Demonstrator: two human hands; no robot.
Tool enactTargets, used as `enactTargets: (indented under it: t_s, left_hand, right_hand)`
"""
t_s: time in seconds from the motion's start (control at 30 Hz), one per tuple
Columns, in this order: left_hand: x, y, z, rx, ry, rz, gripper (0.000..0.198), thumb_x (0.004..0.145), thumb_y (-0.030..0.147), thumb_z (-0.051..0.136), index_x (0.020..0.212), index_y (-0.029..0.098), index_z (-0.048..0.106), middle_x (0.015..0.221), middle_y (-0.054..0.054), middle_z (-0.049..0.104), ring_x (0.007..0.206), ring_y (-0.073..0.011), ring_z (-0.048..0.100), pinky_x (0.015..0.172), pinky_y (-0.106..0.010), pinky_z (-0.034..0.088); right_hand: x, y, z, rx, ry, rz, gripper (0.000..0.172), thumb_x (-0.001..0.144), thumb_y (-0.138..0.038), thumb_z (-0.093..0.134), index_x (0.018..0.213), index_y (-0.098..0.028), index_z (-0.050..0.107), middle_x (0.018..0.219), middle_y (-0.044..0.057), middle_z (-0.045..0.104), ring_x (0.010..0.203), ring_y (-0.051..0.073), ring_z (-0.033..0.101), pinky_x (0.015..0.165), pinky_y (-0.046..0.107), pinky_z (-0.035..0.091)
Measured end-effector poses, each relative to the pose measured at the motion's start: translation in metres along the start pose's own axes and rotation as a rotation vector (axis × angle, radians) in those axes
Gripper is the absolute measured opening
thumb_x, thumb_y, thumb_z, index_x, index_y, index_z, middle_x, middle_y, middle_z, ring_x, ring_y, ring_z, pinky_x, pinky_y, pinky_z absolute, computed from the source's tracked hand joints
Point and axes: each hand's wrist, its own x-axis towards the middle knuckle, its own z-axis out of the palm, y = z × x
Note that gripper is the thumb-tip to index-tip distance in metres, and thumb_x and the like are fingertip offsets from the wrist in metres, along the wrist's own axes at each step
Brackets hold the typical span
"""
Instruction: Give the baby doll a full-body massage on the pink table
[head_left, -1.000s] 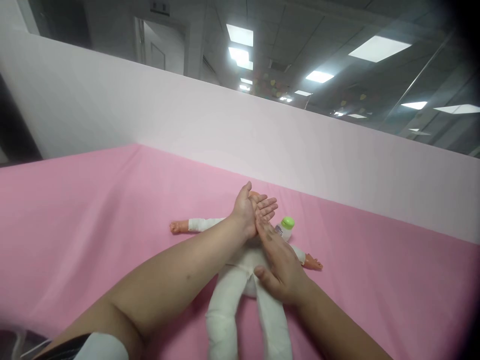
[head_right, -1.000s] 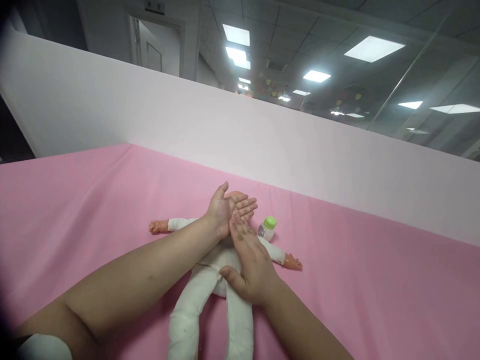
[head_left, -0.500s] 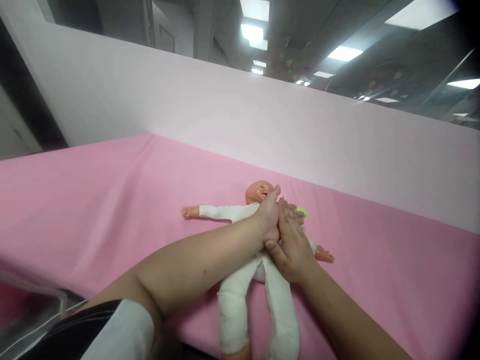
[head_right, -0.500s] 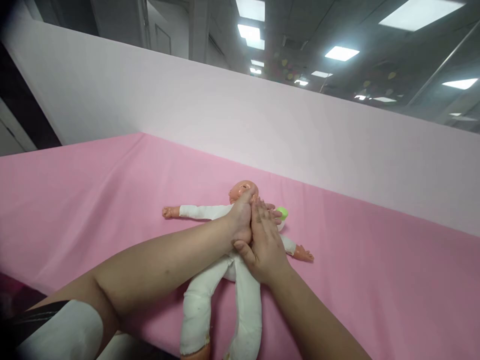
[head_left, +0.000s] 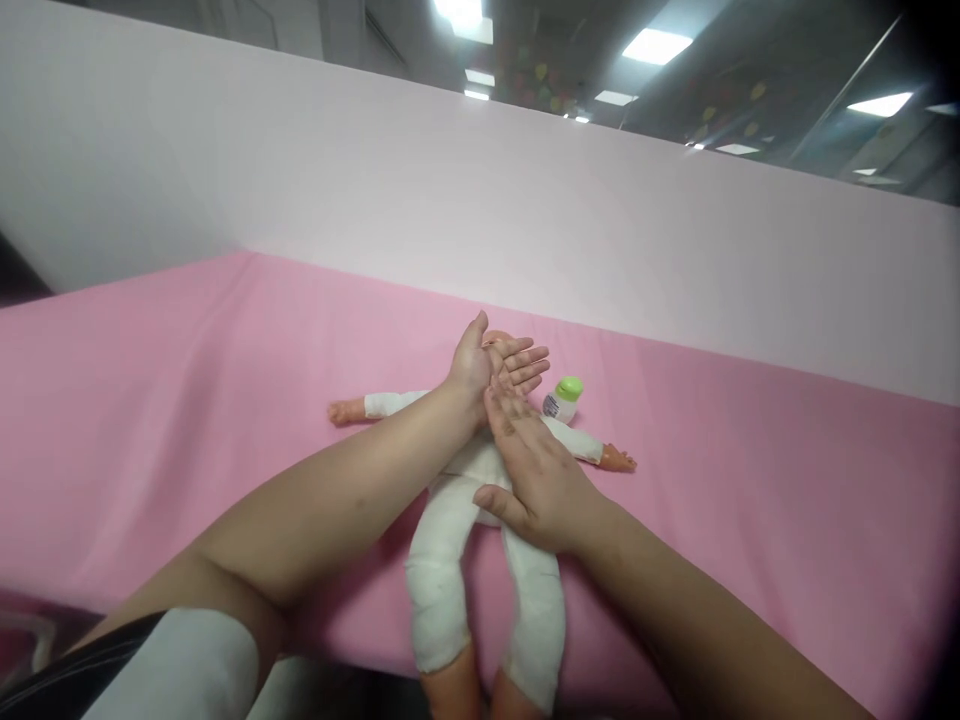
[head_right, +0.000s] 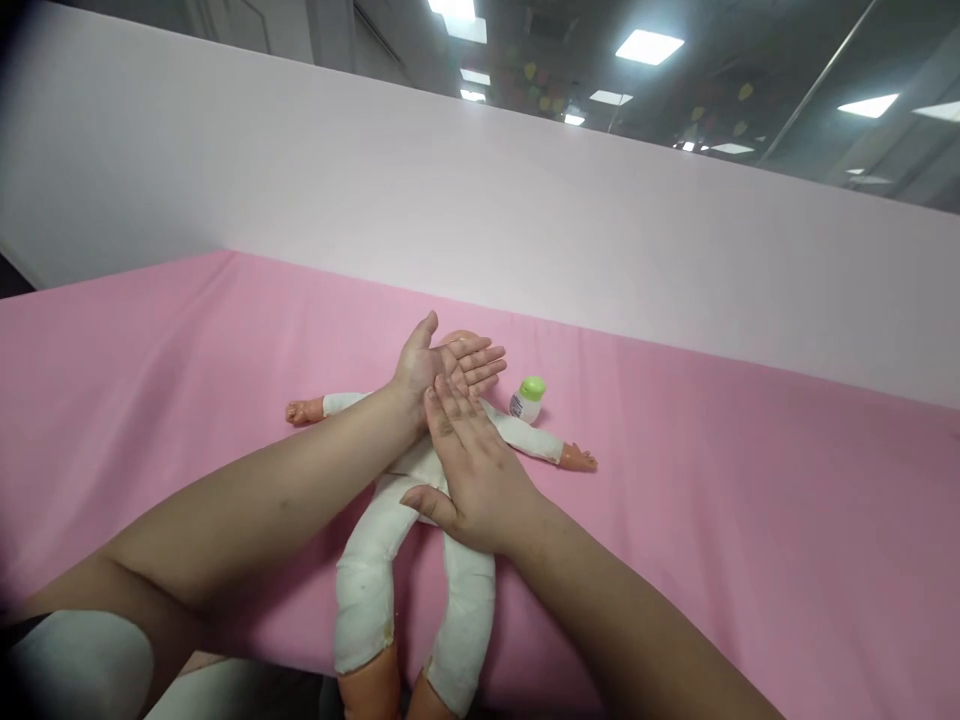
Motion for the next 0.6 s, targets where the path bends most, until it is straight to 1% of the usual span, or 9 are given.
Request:
enactTargets:
  t_s: [0.13,0.23,0.3,0.4,0.47,0.53,0.6]
  left_hand:
    - [-0.012,-0.021,0.010,-0.018,-0.034,-0.112,0.083,0.095,0.075,0.040,0.132,0.004,0.062,0.131,-0.027,0.069,0.122,-0.0375,0.068,0.102,-0.046,0.054]
    - [-0.019,-0.033,0.014,0.003,-0.037,-0.127,0.081,0.095,0.075,0.042,0.129,0.004,0.063,0.129,-0.027,0.069,0.125,-0.0366,0.067,0.106,-0.045,0.052]
    - [-0.021,-0.035,0.015,0.017,-0.033,-0.133,0.080,0.094,0.075,0.043,0.127,0.006,0.064,0.127,-0.027,0.070,0.126,-0.0369,0.066,0.106,-0.046,0.051]
    - [-0.019,-0.030,0.015,-0.008,0.010,-0.129,0.077,0.092,0.075,0.046,0.127,0.009,0.063,0.122,-0.024,0.072,0.121,-0.0382,0.068,0.102,-0.050,0.054]
    - [-0.015,-0.022,0.013,-0.029,0.039,-0.082,0.076,0.092,0.075,0.045,0.127,0.010,0.062,0.119,-0.023,0.073,0.116,-0.0375,0.070,0.097,-0.050,0.057]
    - [-0.011,-0.012,0.009,-0.015,0.056,-0.011,0.076,0.093,0.075,0.043,0.125,0.010,0.063,0.117,-0.023,0.073,0.113,-0.0357,0.071,0.095,-0.047,0.058]
    - [-0.007,-0.003,0.004,0.020,0.058,0.045,0.073,0.093,0.074,0.044,0.121,0.010,0.066,0.116,-0.021,0.074,0.111,-0.0341,0.072,0.094,-0.043,0.058]
  right_hand:
    - [0.001,0.004,0.004,0.025,0.079,0.031,0.103,0.099,-0.077,0.034,0.168,-0.016,-0.011,0.175,0.014,-0.001,0.163,0.036,0.001,0.131,0.063,0.018]
    - [0.003,0.014,0.006,0.034,0.105,0.060,0.103,0.099,-0.077,0.032,0.168,-0.016,-0.013,0.175,0.014,-0.002,0.163,0.036,0.000,0.132,0.063,0.017]
    - [0.005,0.022,0.007,0.016,0.106,0.091,0.102,0.100,-0.075,0.034,0.168,-0.017,-0.014,0.175,0.013,-0.002,0.163,0.036,-0.001,0.132,0.064,0.016]
    - [0.006,0.032,0.008,-0.026,0.084,0.142,0.098,0.101,-0.072,0.038,0.168,-0.020,-0.010,0.175,0.011,-0.001,0.164,0.035,-0.002,0.132,0.065,0.011]
    - [0.006,0.036,0.008,-0.038,0.058,0.149,0.096,0.101,-0.070,0.042,0.169,-0.022,-0.006,0.175,0.010,0.002,0.164,0.034,0.000,0.132,0.066,0.010]
    - [0.005,0.036,0.006,-0.026,0.030,0.138,0.093,0.102,-0.068,0.044,0.169,-0.023,-0.002,0.175,0.010,0.005,0.164,0.032,0.003,0.132,0.063,0.014]
    - [0.004,0.034,0.003,0.001,0.008,0.116,0.089,0.103,-0.064,0.044,0.170,-0.021,0.003,0.175,0.010,0.008,0.164,0.030,0.007,0.132,0.059,0.019]
